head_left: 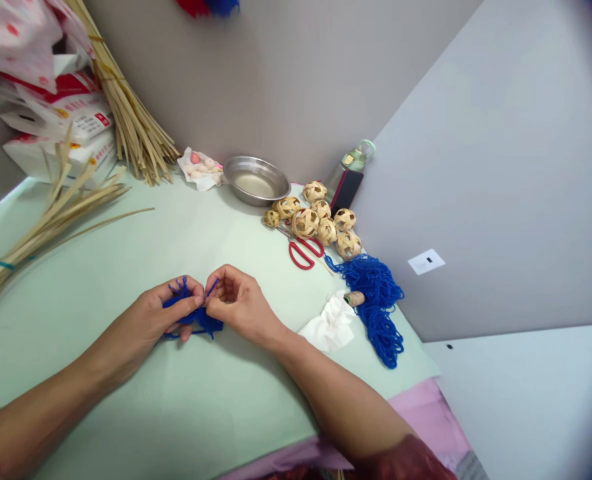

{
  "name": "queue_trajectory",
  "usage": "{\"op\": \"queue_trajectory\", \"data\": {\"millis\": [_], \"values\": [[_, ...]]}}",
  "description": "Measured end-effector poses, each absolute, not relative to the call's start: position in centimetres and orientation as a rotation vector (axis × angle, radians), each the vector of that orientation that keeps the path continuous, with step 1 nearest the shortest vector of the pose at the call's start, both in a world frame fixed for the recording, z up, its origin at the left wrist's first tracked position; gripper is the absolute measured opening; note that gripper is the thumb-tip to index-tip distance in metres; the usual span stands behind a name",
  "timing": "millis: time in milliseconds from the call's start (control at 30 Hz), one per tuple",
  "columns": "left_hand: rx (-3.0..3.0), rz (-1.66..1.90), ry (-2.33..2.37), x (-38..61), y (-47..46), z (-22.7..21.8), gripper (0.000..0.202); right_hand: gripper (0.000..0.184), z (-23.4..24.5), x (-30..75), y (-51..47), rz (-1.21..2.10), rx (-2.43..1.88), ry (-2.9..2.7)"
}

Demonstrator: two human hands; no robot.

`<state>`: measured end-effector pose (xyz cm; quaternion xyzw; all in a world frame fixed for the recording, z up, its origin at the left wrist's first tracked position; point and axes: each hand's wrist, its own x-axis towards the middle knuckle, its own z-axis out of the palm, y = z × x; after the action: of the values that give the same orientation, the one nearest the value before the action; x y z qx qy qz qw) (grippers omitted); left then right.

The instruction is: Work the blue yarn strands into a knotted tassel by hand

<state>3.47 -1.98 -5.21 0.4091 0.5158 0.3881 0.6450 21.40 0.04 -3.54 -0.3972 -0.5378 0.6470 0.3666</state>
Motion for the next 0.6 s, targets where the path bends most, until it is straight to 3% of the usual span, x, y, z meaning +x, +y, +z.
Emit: {"op": "queue_trajectory", "data": {"millis": [600], "values": [[1.027, 0.907, 1.188, 3.29, -1.93, -5.04, 0.024, 0.024, -3.80, 21.44, 0.12, 1.664, -1.076, -1.353]]}}
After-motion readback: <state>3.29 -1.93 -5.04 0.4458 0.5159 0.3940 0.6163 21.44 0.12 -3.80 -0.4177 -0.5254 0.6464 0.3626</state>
